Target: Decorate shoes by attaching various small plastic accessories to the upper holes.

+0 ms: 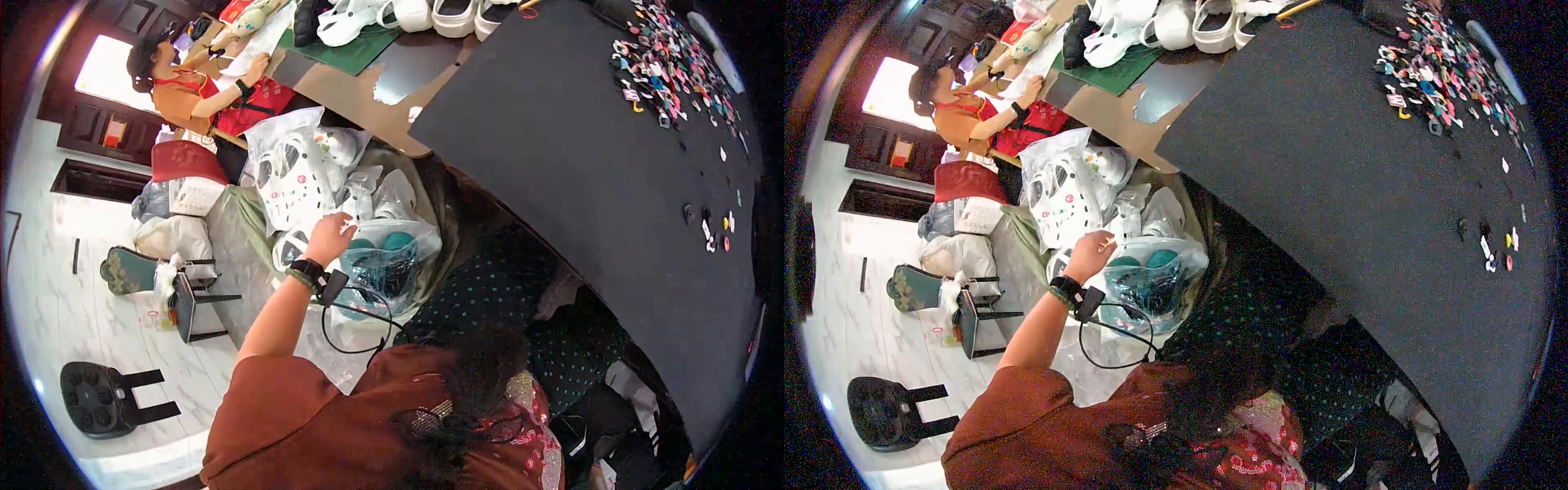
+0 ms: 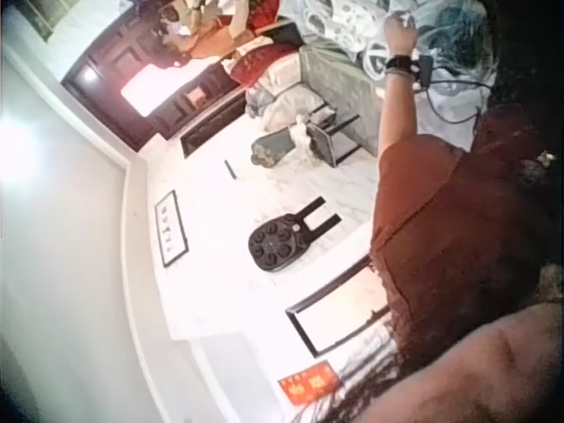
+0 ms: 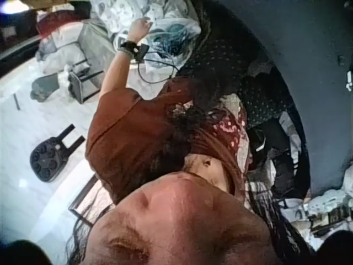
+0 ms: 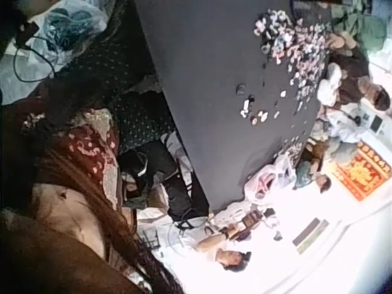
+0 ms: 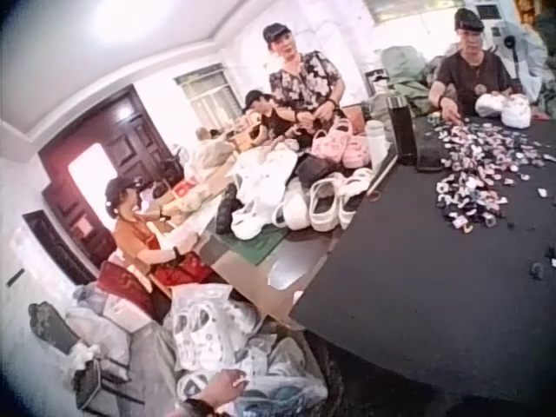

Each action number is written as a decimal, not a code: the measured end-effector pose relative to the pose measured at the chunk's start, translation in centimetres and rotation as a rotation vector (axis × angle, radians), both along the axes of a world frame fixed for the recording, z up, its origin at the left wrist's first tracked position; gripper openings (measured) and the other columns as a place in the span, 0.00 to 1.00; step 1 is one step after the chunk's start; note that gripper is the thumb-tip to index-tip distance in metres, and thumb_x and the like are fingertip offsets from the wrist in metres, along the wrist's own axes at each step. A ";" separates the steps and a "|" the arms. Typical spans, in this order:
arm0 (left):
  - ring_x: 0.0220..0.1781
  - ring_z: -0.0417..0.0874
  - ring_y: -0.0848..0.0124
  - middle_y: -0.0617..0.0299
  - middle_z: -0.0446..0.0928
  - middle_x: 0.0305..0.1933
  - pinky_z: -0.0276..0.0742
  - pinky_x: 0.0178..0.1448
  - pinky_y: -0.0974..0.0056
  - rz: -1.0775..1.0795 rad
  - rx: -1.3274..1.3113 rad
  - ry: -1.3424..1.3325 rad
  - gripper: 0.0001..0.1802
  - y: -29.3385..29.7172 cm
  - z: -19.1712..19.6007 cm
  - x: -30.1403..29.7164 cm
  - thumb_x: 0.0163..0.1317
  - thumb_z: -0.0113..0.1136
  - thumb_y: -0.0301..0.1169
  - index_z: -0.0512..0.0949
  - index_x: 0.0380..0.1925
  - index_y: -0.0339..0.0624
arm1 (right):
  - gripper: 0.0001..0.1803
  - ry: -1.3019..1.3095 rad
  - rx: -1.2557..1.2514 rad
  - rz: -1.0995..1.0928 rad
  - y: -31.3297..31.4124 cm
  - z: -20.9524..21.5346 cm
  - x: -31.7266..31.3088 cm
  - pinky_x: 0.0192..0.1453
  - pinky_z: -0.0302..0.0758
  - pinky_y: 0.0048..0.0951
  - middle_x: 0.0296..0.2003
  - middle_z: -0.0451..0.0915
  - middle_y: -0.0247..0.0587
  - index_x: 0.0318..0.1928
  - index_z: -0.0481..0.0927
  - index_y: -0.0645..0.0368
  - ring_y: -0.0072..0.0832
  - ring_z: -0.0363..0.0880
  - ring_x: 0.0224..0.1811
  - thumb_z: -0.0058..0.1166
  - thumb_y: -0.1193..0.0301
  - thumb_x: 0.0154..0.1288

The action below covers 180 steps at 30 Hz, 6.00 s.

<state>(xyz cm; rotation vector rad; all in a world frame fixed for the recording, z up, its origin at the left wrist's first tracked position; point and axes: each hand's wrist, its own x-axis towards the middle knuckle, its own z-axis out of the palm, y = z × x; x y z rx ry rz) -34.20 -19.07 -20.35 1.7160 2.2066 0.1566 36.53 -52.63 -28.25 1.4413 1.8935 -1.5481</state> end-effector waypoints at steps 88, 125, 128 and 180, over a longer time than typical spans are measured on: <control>0.28 0.82 0.64 0.57 0.79 0.29 0.80 0.31 0.64 -1.264 1.098 -0.533 0.14 3.2 19.4 36.7 0.50 0.67 0.20 0.79 0.39 0.33 | 0.33 -0.356 1.620 -0.280 41.5 24.1 -16.5 0.54 0.74 0.46 0.44 0.79 0.61 0.55 0.71 0.74 0.51 0.79 0.47 0.56 0.54 0.65; 0.31 0.71 0.82 0.70 0.74 0.31 0.69 0.36 0.72 -0.427 0.524 -1.106 0.07 12.5 17.9 27.9 0.69 0.59 0.29 0.72 0.38 0.38 | 0.14 -0.227 1.448 0.171 28.5 32.0 -11.3 0.36 0.79 0.36 0.31 0.75 0.37 0.39 0.77 0.56 0.35 0.79 0.34 0.62 0.65 0.53; 0.31 0.69 0.83 0.72 0.73 0.29 0.66 0.36 0.74 -0.310 0.589 -1.213 0.05 13.4 18.6 25.5 0.70 0.57 0.29 0.72 0.37 0.40 | 0.14 -0.168 1.392 0.006 28.5 32.4 -11.7 0.35 0.79 0.36 0.31 0.75 0.39 0.38 0.77 0.58 0.37 0.80 0.34 0.63 0.65 0.54; 0.45 0.80 0.76 0.65 0.80 0.45 0.77 0.50 0.68 -0.297 -0.027 -1.488 0.19 9.2 18.6 25.9 0.62 0.61 0.20 0.75 0.55 0.36 | 0.10 -0.035 1.329 0.228 26.6 32.5 -11.9 0.30 0.75 0.29 0.27 0.70 0.31 0.32 0.74 0.55 0.28 0.73 0.30 0.62 0.68 0.53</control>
